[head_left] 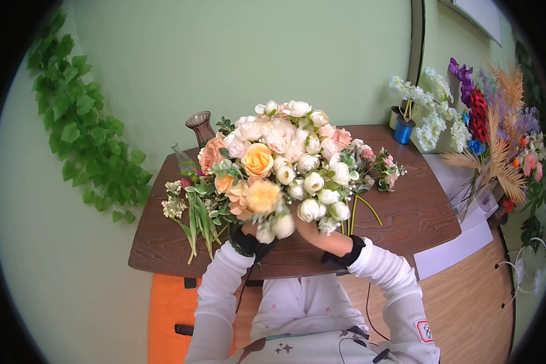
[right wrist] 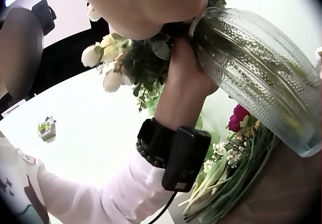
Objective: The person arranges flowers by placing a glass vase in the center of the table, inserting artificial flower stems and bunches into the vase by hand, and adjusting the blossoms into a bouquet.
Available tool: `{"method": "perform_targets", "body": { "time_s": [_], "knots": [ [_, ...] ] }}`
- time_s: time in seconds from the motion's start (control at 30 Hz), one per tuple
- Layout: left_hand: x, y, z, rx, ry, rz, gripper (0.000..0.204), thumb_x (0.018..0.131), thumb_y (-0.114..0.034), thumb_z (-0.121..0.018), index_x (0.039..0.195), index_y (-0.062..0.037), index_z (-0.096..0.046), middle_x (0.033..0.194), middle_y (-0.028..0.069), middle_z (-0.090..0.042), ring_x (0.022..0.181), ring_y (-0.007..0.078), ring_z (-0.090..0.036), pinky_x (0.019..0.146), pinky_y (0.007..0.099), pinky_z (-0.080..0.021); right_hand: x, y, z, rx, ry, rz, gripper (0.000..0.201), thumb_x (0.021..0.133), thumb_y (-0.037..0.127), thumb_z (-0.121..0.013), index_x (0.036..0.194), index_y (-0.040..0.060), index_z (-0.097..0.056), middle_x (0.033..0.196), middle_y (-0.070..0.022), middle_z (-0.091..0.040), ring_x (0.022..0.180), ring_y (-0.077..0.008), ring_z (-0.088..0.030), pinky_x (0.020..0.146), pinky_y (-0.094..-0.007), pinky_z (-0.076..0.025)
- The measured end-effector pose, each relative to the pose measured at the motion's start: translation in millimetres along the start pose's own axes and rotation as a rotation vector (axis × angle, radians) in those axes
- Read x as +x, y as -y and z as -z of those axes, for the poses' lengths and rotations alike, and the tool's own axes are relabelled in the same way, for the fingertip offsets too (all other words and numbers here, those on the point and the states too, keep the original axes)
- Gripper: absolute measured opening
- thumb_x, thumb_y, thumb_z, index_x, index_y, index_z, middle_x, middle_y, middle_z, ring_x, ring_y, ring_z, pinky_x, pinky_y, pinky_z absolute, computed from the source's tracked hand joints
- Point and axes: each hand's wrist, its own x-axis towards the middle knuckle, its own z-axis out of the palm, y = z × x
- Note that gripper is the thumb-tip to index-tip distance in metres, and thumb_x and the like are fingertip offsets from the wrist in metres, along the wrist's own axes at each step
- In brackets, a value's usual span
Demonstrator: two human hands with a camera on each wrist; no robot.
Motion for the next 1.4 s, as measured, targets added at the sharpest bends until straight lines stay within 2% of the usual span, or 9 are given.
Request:
{"method": "perform_targets", "body": {
  "time_s": [0.23, 0.37, 0.43, 0.7, 0.97, 1.03, 1.17, 1.27, 1.4],
  "knots": [
    [-4.7, 17.1, -2.2, -0.379, -0.156, 0.217, 0.034, 0.092, -0.029, -0.045, 0.115, -0.0035, -0.048, 0.110, 0.0058, -0.054, 0.096, 0.0149, -0.053, 0.085, 0.0263, -0.044, -2.7, 0.5, 11.4, -0.126, 0.110, -0.050, 0.032, 0.091, 0.008, -0.044, 0.121, -0.0009, -0.042, 0.118, -0.0103, -0.049, 0.110, -0.0201, -0.046, 0.096, -0.0316, -0.036],
    [-3.8, 14.2, -6.7, -0.318, -0.155, 0.189, 0.034, 0.091, -0.028, -0.046, 0.116, -0.0037, -0.047, 0.110, 0.0061, -0.054, 0.098, 0.0155, -0.053, 0.086, 0.0271, -0.044, 15.6, 22.6, 21.7, -1.603, 0.111, 0.598, 0.027, 0.089, 0.011, -0.045, 0.113, -0.0013, -0.047, 0.108, -0.0101, -0.054, 0.099, -0.0207, -0.053, 0.091, -0.0329, -0.041],
    [-8.1, 13.2, -9.3, -0.287, -0.147, 0.187, 0.034, 0.091, -0.027, -0.047, 0.116, -0.0038, -0.047, 0.111, 0.0063, -0.054, 0.098, 0.0159, -0.053, 0.086, 0.0275, -0.044, 28.2, 43.6, 15.4, 0.056, 0.023, -0.098, 0.022, 0.088, 0.011, -0.048, 0.108, 0.0026, -0.051, 0.103, -0.0094, -0.056, 0.098, -0.0196, -0.055, 0.086, -0.0326, -0.043],
    [-26.9, 8.1, -7.4, -0.155, -0.118, 0.181, 0.035, 0.089, -0.026, -0.049, 0.117, -0.0043, -0.047, 0.112, 0.0071, -0.053, 0.100, 0.0172, -0.052, 0.088, 0.0291, -0.043, 29.5, 49.4, 1.4, 0.068, -0.223, -0.140, 0.009, 0.080, 0.007, -0.054, 0.087, 0.0024, -0.057, 0.079, -0.0135, -0.058, 0.080, -0.0276, -0.055, 0.067, -0.0390, -0.044],
    [-45.6, -1.5, 0.6, -0.014, -0.079, 0.137, 0.036, 0.088, -0.024, -0.051, 0.118, -0.0047, -0.046, 0.114, 0.0079, -0.053, 0.102, 0.0186, -0.051, 0.089, 0.0307, -0.042, 25.7, 34.4, 13.0, 0.127, -0.054, -0.279, 0.023, 0.087, 0.008, -0.049, 0.109, 0.0000, -0.051, 0.102, -0.0122, -0.054, 0.094, -0.0233, -0.051, 0.080, -0.0327, -0.044],
    [-46.2, 0.1, -2.0, 0.022, -0.072, 0.135, 0.036, 0.088, -0.024, -0.051, 0.118, -0.0048, -0.046, 0.114, 0.0081, -0.052, 0.103, 0.0189, -0.051, 0.089, 0.0311, -0.042, 21.0, 21.4, 13.8, -0.077, 0.173, -0.289, 0.023, 0.089, 0.006, -0.044, 0.110, -0.0015, -0.049, 0.100, -0.0131, -0.052, 0.092, -0.0229, -0.051, 0.079, -0.0310, -0.044],
    [-37.7, -3.0, -5.5, 0.092, -0.062, 0.127, 0.037, 0.087, -0.023, -0.052, 0.119, -0.0051, -0.046, 0.115, 0.0085, -0.052, 0.104, 0.0196, -0.051, 0.090, 0.0319, -0.041, 11.4, 3.0, 7.9, -0.553, -0.114, 0.249, 0.026, 0.090, 0.008, -0.042, 0.112, -0.0055, -0.047, 0.100, -0.0112, -0.052, 0.090, -0.0199, -0.054, 0.082, -0.0289, -0.045],
    [-65.5, -3.5, 0.1, 0.143, -0.051, 0.114, 0.037, 0.087, -0.022, -0.053, 0.119, -0.0052, -0.046, 0.116, 0.0088, -0.052, 0.105, 0.0201, -0.050, 0.090, 0.0325, -0.041, 5.9, -3.3, 19.2, -2.174, 0.287, 0.747, 0.032, 0.090, 0.014, -0.044, 0.115, -0.0062, -0.046, 0.109, -0.0119, -0.052, 0.100, -0.0187, -0.053, 0.087, -0.0277, -0.044],
    [-20.6, -10.4, -4.4, 0.210, -0.031, 0.092, 0.038, 0.086, -0.021, -0.054, 0.119, -0.0054, -0.045, 0.116, 0.0091, -0.052, 0.106, 0.0208, -0.050, 0.091, 0.0333, -0.040, 7.5, -6.1, 22.3, -1.858, 0.377, 0.736, 0.034, 0.090, 0.014, -0.043, 0.117, -0.0061, -0.046, 0.113, -0.0130, -0.052, 0.103, -0.0197, -0.053, 0.089, -0.0282, -0.044]
  ]
}}
